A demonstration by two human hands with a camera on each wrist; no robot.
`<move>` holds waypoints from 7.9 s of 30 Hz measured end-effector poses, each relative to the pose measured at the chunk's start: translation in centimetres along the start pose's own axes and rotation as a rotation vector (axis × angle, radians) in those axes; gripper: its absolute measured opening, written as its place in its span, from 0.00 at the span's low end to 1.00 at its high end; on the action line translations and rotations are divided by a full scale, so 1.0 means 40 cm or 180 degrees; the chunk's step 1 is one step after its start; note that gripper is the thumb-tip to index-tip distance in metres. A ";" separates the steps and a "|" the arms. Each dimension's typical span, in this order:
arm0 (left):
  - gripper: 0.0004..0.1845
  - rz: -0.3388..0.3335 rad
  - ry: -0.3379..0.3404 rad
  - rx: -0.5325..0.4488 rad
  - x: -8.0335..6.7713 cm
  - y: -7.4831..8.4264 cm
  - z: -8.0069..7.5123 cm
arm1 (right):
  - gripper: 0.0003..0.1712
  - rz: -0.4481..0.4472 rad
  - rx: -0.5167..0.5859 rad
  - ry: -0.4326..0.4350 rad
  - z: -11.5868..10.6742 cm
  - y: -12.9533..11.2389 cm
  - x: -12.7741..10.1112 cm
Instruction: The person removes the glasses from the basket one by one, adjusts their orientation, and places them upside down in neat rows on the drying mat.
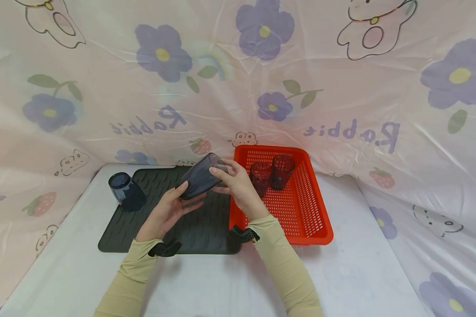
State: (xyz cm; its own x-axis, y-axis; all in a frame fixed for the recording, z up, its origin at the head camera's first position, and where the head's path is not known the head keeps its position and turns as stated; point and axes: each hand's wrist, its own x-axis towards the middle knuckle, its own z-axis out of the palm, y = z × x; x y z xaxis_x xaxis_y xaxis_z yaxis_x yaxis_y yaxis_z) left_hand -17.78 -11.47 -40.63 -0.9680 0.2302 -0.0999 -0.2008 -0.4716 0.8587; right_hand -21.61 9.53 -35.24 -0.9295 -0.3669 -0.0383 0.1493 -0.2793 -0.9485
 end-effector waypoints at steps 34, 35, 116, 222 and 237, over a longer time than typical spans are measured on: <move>0.22 0.0666 0.0476 -0.0924 -0.005 0.012 -0.025 | 0.30 0.0411 -0.0140 -0.0697 -0.025 0.021 -0.007; 0.22 0.0691 0.0485 -0.0901 -0.006 0.012 -0.026 | 0.30 0.0419 -0.0167 -0.0708 -0.028 0.019 -0.007; 0.39 0.0787 0.1536 0.0362 -0.033 0.028 -0.243 | 0.18 -0.0455 -0.0329 0.0577 -0.428 -0.134 -0.108; 0.37 0.1575 0.1701 0.2423 -0.004 0.006 -0.282 | 0.43 0.0324 -0.1495 0.0141 -0.540 -0.064 0.041; 0.35 0.1629 0.1710 0.2472 -0.036 0.034 -0.233 | 0.49 0.0178 -0.1998 0.0153 -0.525 -0.064 0.039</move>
State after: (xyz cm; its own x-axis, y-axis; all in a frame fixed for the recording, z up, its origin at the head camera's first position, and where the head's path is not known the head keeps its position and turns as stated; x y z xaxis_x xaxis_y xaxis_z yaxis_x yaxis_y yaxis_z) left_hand -18.07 -20.35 -44.01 -0.8873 -0.3350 0.3169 0.2147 0.3080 0.9269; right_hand -30.51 28.31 -39.46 -0.9423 -0.3214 -0.0933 -0.0147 0.3182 -0.9479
